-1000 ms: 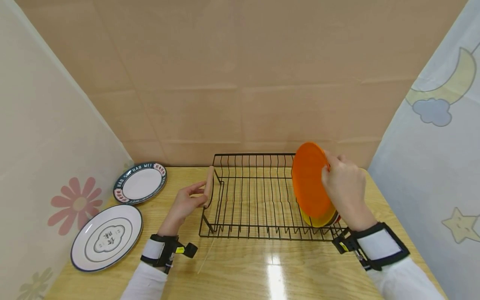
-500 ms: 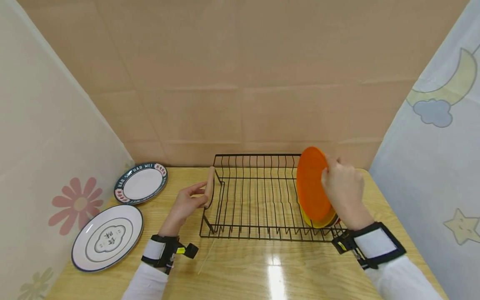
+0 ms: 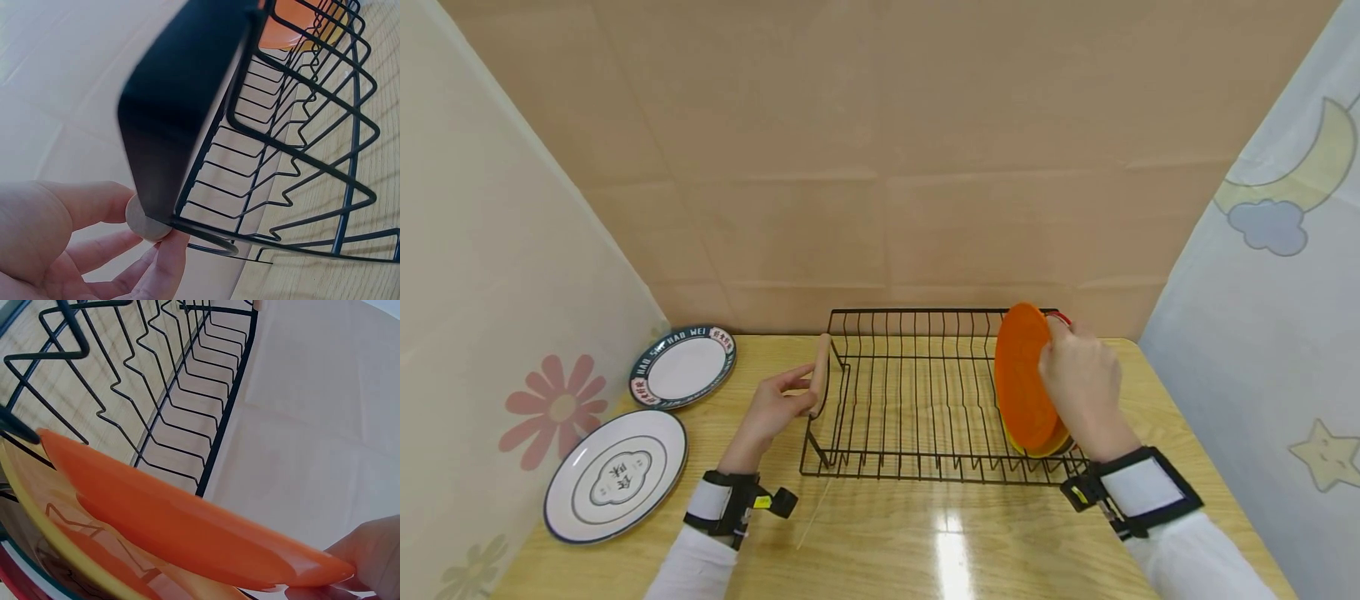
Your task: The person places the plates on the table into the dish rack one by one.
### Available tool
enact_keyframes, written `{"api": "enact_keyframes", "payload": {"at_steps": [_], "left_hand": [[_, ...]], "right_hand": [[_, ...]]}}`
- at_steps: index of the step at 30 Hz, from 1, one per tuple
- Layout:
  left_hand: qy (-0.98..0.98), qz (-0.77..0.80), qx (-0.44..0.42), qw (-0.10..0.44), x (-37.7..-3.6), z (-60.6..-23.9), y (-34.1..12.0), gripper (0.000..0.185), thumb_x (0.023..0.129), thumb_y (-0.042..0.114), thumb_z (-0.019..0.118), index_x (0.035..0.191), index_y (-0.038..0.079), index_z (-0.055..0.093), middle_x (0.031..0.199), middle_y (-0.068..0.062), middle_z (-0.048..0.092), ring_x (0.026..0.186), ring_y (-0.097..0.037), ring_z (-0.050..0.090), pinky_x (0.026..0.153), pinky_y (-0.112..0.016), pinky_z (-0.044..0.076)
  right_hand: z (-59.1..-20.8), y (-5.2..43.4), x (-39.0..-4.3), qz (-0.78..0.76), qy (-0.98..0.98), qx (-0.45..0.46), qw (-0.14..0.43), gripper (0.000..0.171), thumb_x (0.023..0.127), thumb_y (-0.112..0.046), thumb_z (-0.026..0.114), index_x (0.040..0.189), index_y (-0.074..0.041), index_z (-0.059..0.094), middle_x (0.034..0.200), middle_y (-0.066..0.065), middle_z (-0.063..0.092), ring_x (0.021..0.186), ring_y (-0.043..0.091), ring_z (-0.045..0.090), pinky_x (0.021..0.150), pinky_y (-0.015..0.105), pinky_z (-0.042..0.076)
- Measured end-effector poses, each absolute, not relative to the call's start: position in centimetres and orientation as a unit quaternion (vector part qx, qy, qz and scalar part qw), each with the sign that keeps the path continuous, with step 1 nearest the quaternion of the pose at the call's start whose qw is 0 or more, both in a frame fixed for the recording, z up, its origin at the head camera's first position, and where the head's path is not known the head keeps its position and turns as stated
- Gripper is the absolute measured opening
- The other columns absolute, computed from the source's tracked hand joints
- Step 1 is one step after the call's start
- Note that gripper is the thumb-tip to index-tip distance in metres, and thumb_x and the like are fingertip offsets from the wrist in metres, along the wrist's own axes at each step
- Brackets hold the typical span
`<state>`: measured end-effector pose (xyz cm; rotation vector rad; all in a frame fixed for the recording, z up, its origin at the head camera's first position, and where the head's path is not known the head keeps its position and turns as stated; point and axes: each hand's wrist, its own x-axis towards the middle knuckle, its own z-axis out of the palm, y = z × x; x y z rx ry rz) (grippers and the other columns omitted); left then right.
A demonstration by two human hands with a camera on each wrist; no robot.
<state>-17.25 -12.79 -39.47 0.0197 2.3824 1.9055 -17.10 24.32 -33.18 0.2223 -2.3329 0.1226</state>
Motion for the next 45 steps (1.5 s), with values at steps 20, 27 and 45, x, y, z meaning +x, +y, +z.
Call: {"api": "enact_keyframes", "payload": {"at_steps": [20,27,45], "left_hand": [[0.778,0.628,-0.010,0.033,-18.7,-42.2,-13.0,0.051,0.081,0.001,0.061,0.130,0.011,0.054,0.108,-0.018,0.056,0.076,-0.019,0.065,0.066,-0.030,0.055],[0.776,0.630,-0.008,0.031,-18.6,-42.2,-13.0,0.051,0.081,0.001,0.061,0.130,0.011,0.054,0.108,-0.018,0.057,0.075,-0.020,0.066,0.066,-0.031,0.055],[0.773,0.633,-0.010,0.034,-18.5,-42.1,-13.0,0.051,0.081,0.001,0.060,0.131,0.011,0.053,0.109,-0.019,0.056,0.079,-0.027,0.066,0.070,-0.037,0.055]], "right_hand": [[-34.1,24.4,-17.3,0.068,-0.927,0.068,0.362,0.026,0.075,0.005,0.056,0.100,0.007,0.064,0.051,0.005,0.029,0.033,0.017,0.020,0.030,0.027,0.017],[-34.3,24.3,-17.4,0.074,-0.926,0.067,0.363,0.022,0.076,0.006,0.055,0.096,0.008,0.063,0.051,0.005,0.028,0.033,0.017,0.020,0.030,0.027,0.017],[-35.2,24.4,-17.4,0.049,-0.928,0.067,0.362,0.021,0.077,0.005,0.055,0.096,0.011,0.062,0.064,0.023,0.047,0.032,0.020,0.027,0.027,0.032,0.023]]}}
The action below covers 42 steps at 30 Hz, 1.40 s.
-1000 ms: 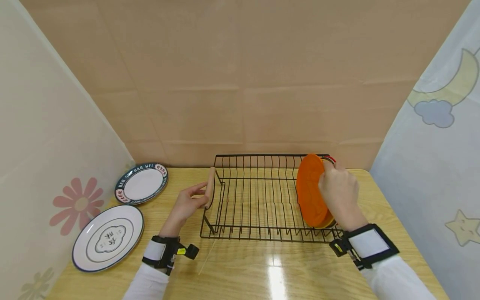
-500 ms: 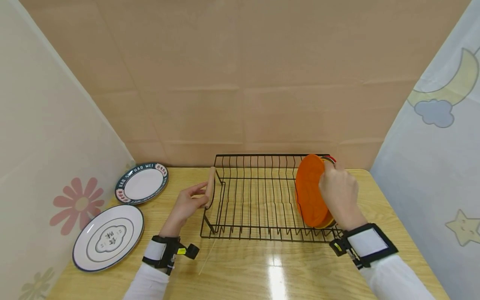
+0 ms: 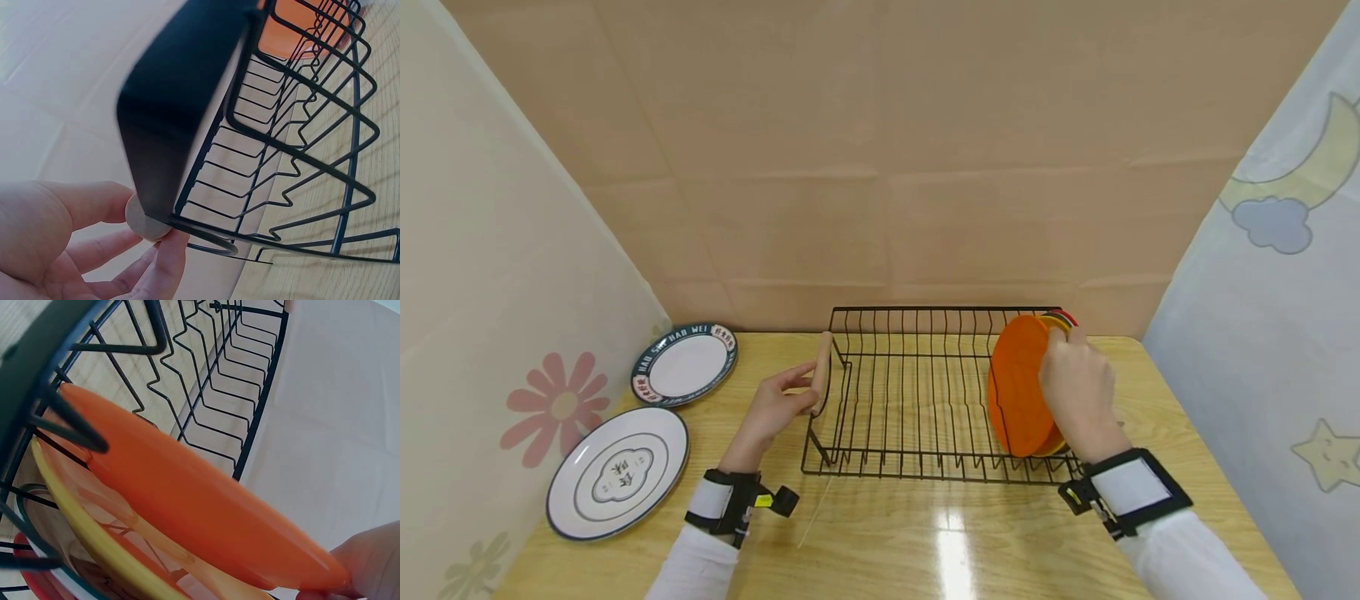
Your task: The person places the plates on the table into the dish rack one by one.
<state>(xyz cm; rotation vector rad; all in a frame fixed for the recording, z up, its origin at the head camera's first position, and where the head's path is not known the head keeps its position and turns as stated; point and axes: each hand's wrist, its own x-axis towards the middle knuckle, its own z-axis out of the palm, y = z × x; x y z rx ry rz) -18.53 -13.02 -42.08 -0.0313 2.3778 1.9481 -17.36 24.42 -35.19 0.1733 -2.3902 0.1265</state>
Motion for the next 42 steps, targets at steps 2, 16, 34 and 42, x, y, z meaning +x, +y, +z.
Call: {"api": "enact_keyframes", "payload": {"at_steps": [2,16,34,42], "left_hand": [[0.772,0.634,-0.006,0.032,-18.5,-42.1,-13.0,0.051,0.081,0.001,0.060,0.131,0.009,0.053,0.109,-0.020,0.056,0.080,-0.028,0.066,0.071,-0.040,0.055],[0.768,0.640,-0.006,0.029,-18.4,-41.9,-13.0,0.050,0.081,0.000,0.061,0.130,0.010,0.053,0.106,-0.019,0.056,0.080,-0.035,0.065,0.072,-0.041,0.055],[0.772,0.634,-0.009,0.030,-18.4,-42.2,-13.0,0.051,0.081,0.002,0.061,0.131,0.012,0.053,0.109,-0.018,0.056,0.084,-0.033,0.065,0.074,-0.045,0.054],[0.772,0.634,-0.010,0.031,-18.5,-42.2,-13.1,0.051,0.082,0.002,0.061,0.131,0.011,0.054,0.108,-0.019,0.056,0.085,-0.036,0.065,0.074,-0.044,0.054]], "right_hand": [[-35.3,24.4,-17.4,0.039,-0.927,0.068,0.368,0.020,0.078,0.005,0.055,0.095,0.012,0.061,0.068,0.026,0.049,0.032,0.021,0.027,0.027,0.033,0.025],[-35.5,24.0,-17.1,-0.016,-0.932,0.075,0.354,0.024,0.080,0.005,0.058,0.101,0.016,0.055,0.080,0.034,0.051,0.039,0.033,0.040,0.031,0.044,0.039],[-35.6,23.6,-16.6,-0.016,-0.910,0.084,0.406,0.019,0.081,0.003,0.060,0.097,0.014,0.058,0.079,0.032,0.052,0.057,0.044,0.050,0.034,0.048,0.042],[-35.2,23.6,-16.0,0.004,-0.910,0.078,0.408,0.029,0.077,0.000,0.068,0.103,0.009,0.060,0.086,0.031,0.053,0.067,0.046,0.050,0.036,0.051,0.042]]}}
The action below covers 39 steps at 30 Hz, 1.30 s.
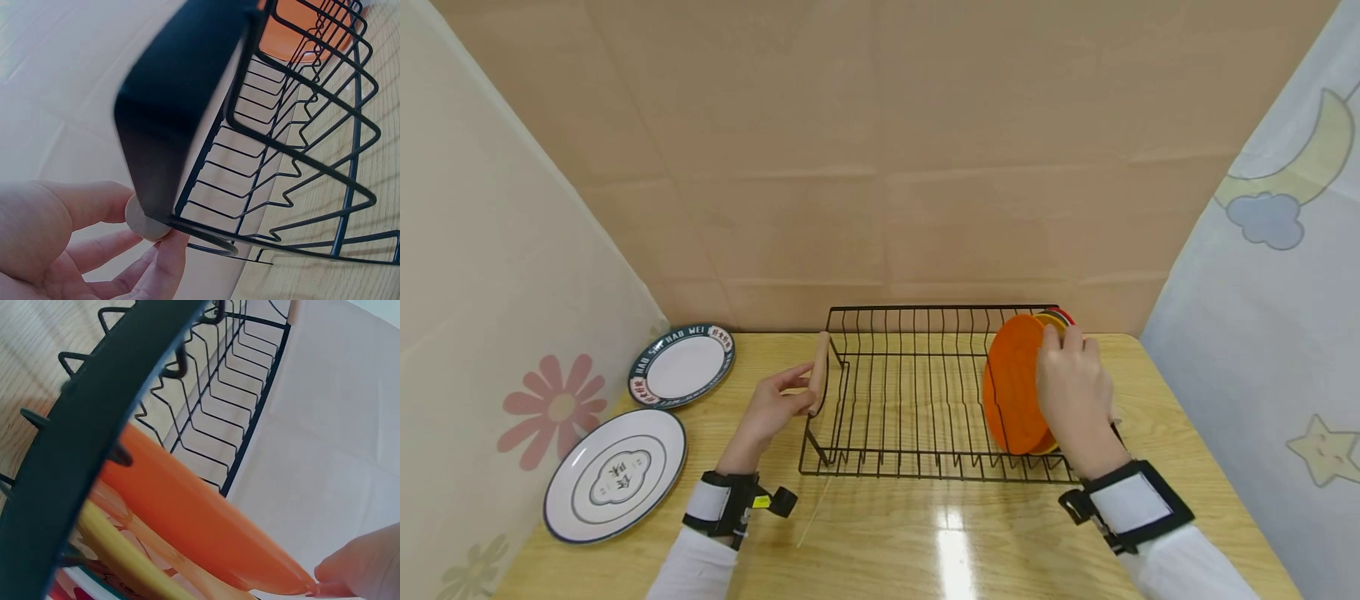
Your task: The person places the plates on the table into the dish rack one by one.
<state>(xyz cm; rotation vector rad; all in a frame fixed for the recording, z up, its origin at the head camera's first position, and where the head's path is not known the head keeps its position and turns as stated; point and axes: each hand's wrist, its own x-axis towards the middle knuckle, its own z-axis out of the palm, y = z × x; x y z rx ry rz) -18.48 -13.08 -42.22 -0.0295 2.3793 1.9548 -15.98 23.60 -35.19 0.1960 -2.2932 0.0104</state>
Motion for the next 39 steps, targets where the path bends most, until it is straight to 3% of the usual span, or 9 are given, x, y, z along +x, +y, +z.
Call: {"api": "enact_keyframes", "payload": {"at_steps": [7,11,17,23,26,33,35,39], "left_hand": [[0.775,0.631,-0.011,0.031,-18.5,-42.2,-13.1,0.050,0.081,0.001,0.061,0.130,0.010,0.054,0.108,-0.019,0.057,0.078,-0.023,0.066,0.073,-0.043,0.054],[0.775,0.631,-0.006,0.031,-18.5,-42.2,-13.1,0.050,0.082,0.001,0.061,0.131,0.009,0.053,0.108,-0.019,0.056,0.079,-0.025,0.066,0.074,-0.043,0.054],[0.775,0.631,-0.009,0.034,-18.5,-42.1,-13.1,0.051,0.082,0.002,0.061,0.131,0.010,0.052,0.109,-0.019,0.057,0.081,-0.030,0.065,0.075,-0.045,0.054],[0.775,0.631,-0.017,0.041,-18.5,-42.0,-13.1,0.051,0.082,0.002,0.061,0.131,0.012,0.052,0.111,-0.017,0.057,0.077,-0.020,0.065,0.067,-0.032,0.055],[0.776,0.629,-0.015,0.039,-18.5,-41.9,-13.1,0.051,0.082,0.002,0.061,0.132,0.012,0.052,0.111,-0.018,0.057,0.077,-0.020,0.065,0.067,-0.031,0.055],[0.779,0.626,-0.012,0.037,-18.5,-42.0,-13.1,0.051,0.082,0.002,0.061,0.131,0.011,0.052,0.111,-0.019,0.057,0.078,-0.021,0.065,0.066,-0.030,0.054],[0.776,0.629,-0.012,0.040,-18.3,-41.6,-13.1,0.051,0.083,0.001,0.060,0.132,0.010,0.052,0.112,-0.020,0.056,0.080,-0.024,0.065,0.065,-0.028,0.054],[0.772,0.634,-0.006,0.045,-18.3,-41.6,-13.2,0.051,0.083,0.000,0.060,0.133,0.007,0.050,0.113,-0.023,0.055,0.081,-0.027,0.065,0.070,-0.035,0.055]], "right_hand": [[-34.9,24.1,-15.3,-0.016,-0.894,0.088,0.439,0.031,0.077,-0.007,0.068,0.106,0.004,0.063,0.087,0.028,0.054,0.075,0.045,0.049,0.039,0.051,0.043],[-34.6,24.5,-14.9,-0.009,-0.889,0.097,0.447,0.035,0.075,-0.007,0.070,0.108,0.003,0.063,0.091,0.028,0.056,0.075,0.046,0.050,0.043,0.052,0.044],[-34.1,25.3,-13.7,0.023,-0.904,0.102,0.416,0.047,0.072,-0.006,0.072,0.117,0.001,0.059,0.099,0.028,0.056,0.081,0.048,0.051,0.037,0.051,0.040],[-34.0,26.2,-12.9,0.044,-0.909,0.097,0.402,0.047,0.071,-0.004,0.071,0.116,0.000,0.059,0.105,0.029,0.056,0.085,0.051,0.050,0.040,0.056,0.040],[-34.0,26.8,-12.6,0.055,-0.912,0.098,0.396,0.046,0.071,-0.005,0.070,0.116,0.000,0.059,0.105,0.029,0.056,0.086,0.051,0.050,0.040,0.057,0.040],[-34.2,28.3,-11.9,0.062,-0.923,0.139,0.355,0.053,0.067,-0.003,0.069,0.118,0.004,0.057,0.100,0.030,0.055,0.084,0.048,0.051,0.059,0.060,0.043],[-34.4,28.6,-11.7,0.068,-0.923,0.143,0.351,0.055,0.066,-0.003,0.070,0.119,0.004,0.056,0.098,0.030,0.055,0.082,0.047,0.051,0.060,0.058,0.043],[-35.0,29.2,-11.2,0.076,-0.923,0.139,0.350,0.056,0.066,-0.002,0.071,0.120,0.004,0.056,0.096,0.030,0.055,0.081,0.047,0.051,0.061,0.057,0.042]]}}
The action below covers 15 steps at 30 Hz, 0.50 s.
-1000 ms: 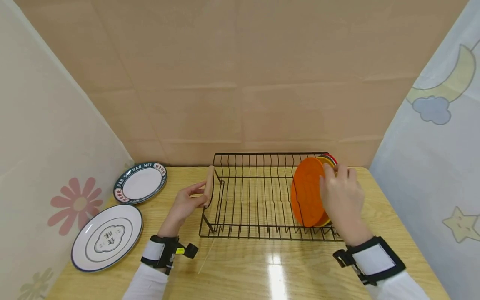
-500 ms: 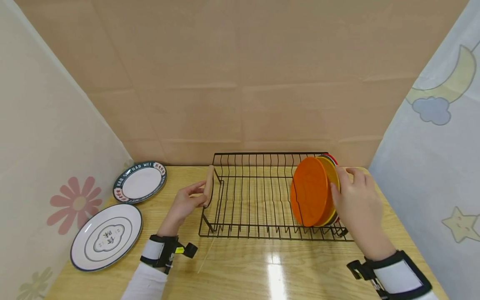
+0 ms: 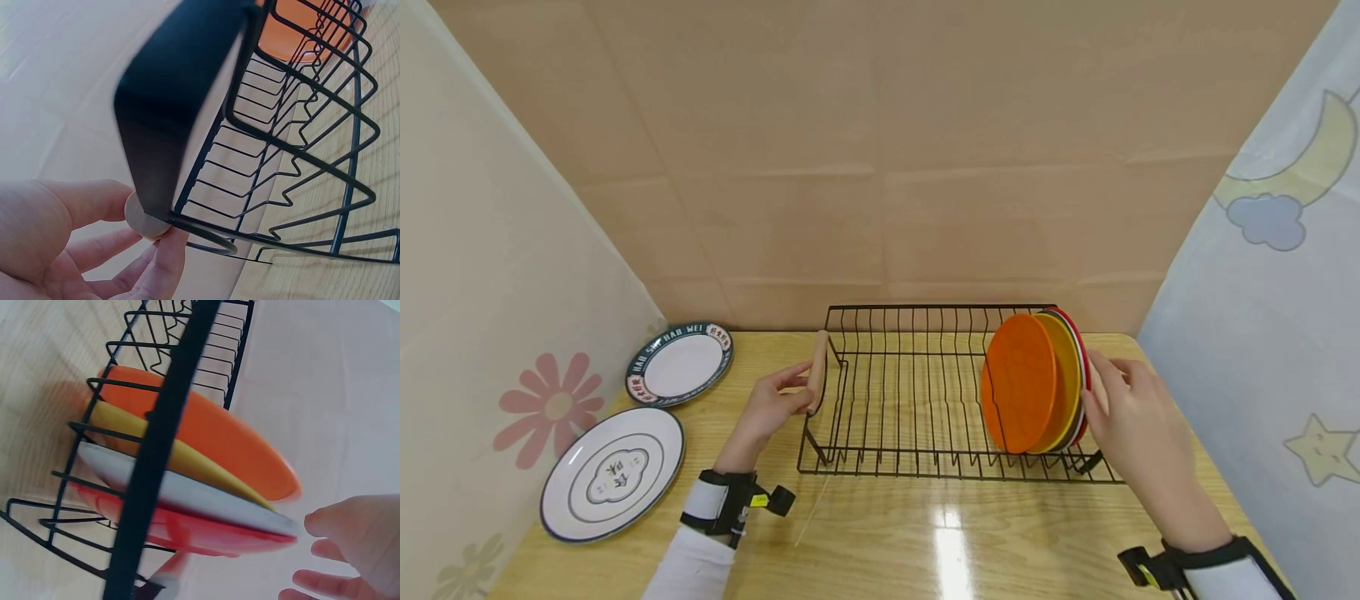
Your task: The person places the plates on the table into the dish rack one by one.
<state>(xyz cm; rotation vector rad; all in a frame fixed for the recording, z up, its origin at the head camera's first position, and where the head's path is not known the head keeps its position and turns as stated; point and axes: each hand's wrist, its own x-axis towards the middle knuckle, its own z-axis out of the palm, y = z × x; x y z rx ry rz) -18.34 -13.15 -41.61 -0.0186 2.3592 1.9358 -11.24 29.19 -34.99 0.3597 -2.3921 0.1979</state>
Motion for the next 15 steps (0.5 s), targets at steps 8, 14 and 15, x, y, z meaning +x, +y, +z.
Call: {"api": "enact_keyframes", "payload": {"at_steps": [8,14,15], "left_hand": [[0.774,0.632,-0.006,0.040,-18.6,-42.2,-13.1,0.050,0.083,0.002,0.061,0.132,0.009,0.052,0.112,-0.020,0.055,0.081,-0.025,0.065,0.075,-0.043,0.054],[0.770,0.636,-0.007,0.042,-18.5,-42.1,-13.1,0.051,0.083,0.001,0.060,0.132,0.009,0.051,0.113,-0.020,0.055,0.086,-0.032,0.065,0.076,-0.044,0.054],[0.770,0.636,-0.007,0.043,-18.5,-42.1,-13.0,0.051,0.083,0.001,0.060,0.132,0.009,0.051,0.113,-0.020,0.055,0.088,-0.034,0.064,0.076,-0.044,0.054]], "right_hand": [[-36.3,30.4,-10.6,0.077,-0.921,0.136,0.356,0.040,0.089,-0.026,0.057,0.117,0.003,0.058,0.098,0.030,0.055,0.077,0.046,0.053,0.053,0.059,0.042],[-37.2,31.4,-10.8,0.064,-0.916,0.163,0.361,0.074,0.094,-0.054,0.020,0.109,0.004,0.062,0.088,0.029,0.057,0.062,0.041,0.053,0.043,0.051,0.041],[-37.4,31.5,-10.8,0.062,-0.918,0.164,0.356,0.066,0.095,-0.050,0.027,0.109,0.004,0.062,0.088,0.029,0.057,0.062,0.041,0.053,0.042,0.050,0.041]]}}
